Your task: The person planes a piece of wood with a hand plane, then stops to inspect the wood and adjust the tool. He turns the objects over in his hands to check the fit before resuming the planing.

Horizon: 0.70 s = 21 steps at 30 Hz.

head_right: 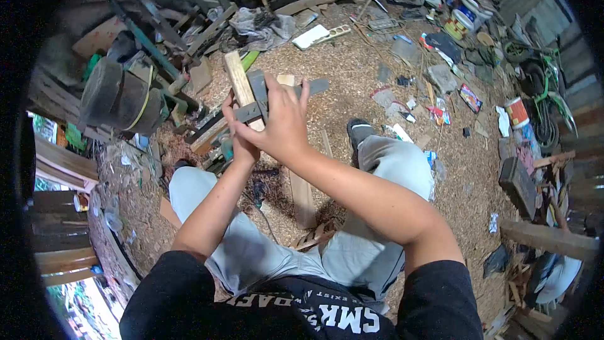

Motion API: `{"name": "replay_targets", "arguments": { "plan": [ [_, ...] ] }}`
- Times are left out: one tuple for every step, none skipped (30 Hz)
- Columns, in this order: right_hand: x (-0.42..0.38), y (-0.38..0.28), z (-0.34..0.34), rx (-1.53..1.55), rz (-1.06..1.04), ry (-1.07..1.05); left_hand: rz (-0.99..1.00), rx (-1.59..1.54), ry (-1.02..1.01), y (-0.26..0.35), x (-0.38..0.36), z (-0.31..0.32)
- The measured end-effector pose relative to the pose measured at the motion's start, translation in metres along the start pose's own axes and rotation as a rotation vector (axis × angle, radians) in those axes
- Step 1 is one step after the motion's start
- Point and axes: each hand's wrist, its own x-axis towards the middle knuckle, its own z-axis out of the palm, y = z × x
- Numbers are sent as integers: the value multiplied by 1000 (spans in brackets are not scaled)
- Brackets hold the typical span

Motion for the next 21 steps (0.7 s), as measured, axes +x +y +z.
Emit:
{"name": "replay_targets", "arguments": {
  "plan": [
    [3, 0, 3, 5, 3, 5, 6, 39, 26, -1, 3, -2],
    [5, -1, 6, 10, 6, 10, 12, 77, 52, -1, 6, -4],
    [8, -3, 7, 7, -1, 9, 88, 309, 58, 1, 7, -6],
    [10, -5, 10, 12, -11, -2, 89, 309, 74, 2, 8, -6],
    [12, -7, 13, 1, -15, -6, 25, 142, 101, 4, 8, -6],
    [14, -9, 16, -9, -18, -9, -38, -24, 127, 3, 9, -8],
    [16, -10, 19, -14, -40, -6, -56, -88, 153, 0, 11, -11],
    [18, -11, 22, -9, -46, -15, -54, -88, 165, -1, 11, -14],
    [19, -13, 25, -18, -45, -24, -104, -154, 175, -1, 11, -16],
    [21, -14, 28, -26, -44, -33, -153, -220, 185, 1, 11, -19],
    [22, -16, 30, -28, -52, -35, -137, -201, 187, -2, 14, -23],
    [24, -17, 32, -19, -59, -42, -177, -243, 190, 8, 13, -22],
    [25, -17, 34, -23, -56, -51, -170, -261, 188, 9, 14, -23],
    [27, -18, 36, -28, -54, -60, -163, -280, 187, 12, 16, -24],
    [30, -19, 39, -31, -72, -45, -162, -299, 172, 15, 15, -24],
    [31, -19, 41, -21, -83, -53, -163, -292, 180, 17, 18, -24],
    [32, -19, 42, -19, -78, -56, -163, -304, 175, 20, 18, -25],
    [33, -20, 42, -19, -73, -61, -165, -317, 169, 22, 18, -25],
    [35, -23, 41, -26, -81, -68, -130, -342, 213, 20, 20, -24],
    [36, -23, 43, -23, -88, -77, -126, -345, 225, 20, 20, -26],
    [37, -24, 45, -21, -77, -85, -127, -345, 215, 22, 19, -27]
  ]
}}
